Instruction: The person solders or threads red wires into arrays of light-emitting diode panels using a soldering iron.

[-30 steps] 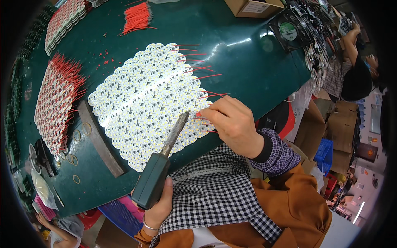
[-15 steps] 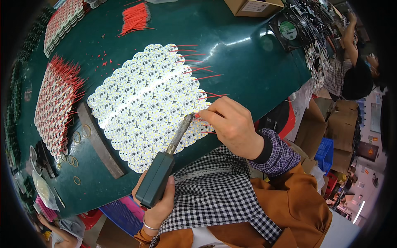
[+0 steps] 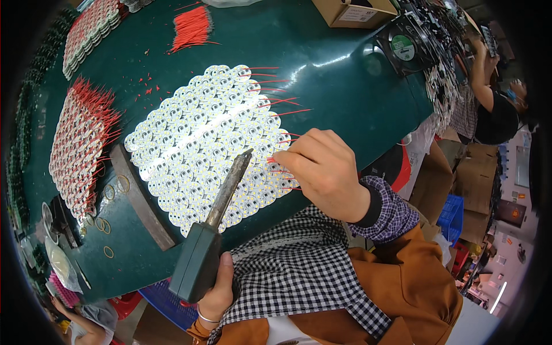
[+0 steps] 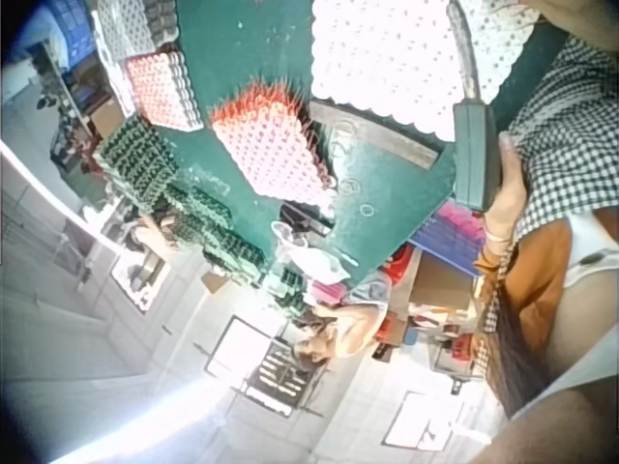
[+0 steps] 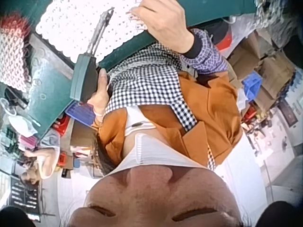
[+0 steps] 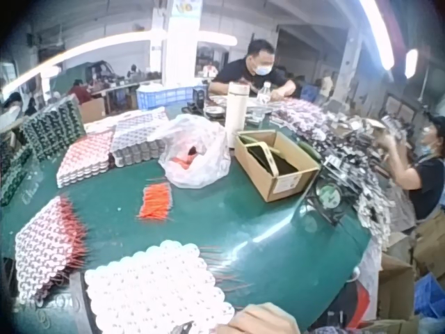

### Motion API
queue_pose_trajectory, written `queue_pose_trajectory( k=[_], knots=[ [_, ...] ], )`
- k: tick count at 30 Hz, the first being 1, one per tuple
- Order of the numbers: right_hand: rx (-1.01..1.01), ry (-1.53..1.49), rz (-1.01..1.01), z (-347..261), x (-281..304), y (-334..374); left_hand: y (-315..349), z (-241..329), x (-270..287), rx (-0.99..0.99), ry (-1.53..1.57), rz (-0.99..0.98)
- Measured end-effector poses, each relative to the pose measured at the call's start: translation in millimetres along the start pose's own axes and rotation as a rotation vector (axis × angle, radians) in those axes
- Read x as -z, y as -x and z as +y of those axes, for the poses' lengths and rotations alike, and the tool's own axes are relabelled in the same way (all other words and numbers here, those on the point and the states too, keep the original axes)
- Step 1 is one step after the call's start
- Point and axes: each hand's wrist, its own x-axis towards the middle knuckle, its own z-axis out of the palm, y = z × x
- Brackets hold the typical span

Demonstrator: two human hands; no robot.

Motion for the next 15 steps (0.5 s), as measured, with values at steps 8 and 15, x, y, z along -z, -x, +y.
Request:
queue_pose_trajectory(
  k=[8,15],
  knots=[
    [-0.011,-0.017,-0.043,7,-15,0,-10,6,-2,0.058,-0.050,-0.073],
    [-0.021,-0.005,-0.052,9,-17,0,-14,2,2,0.049,-0.187,-0.167]
  ],
)
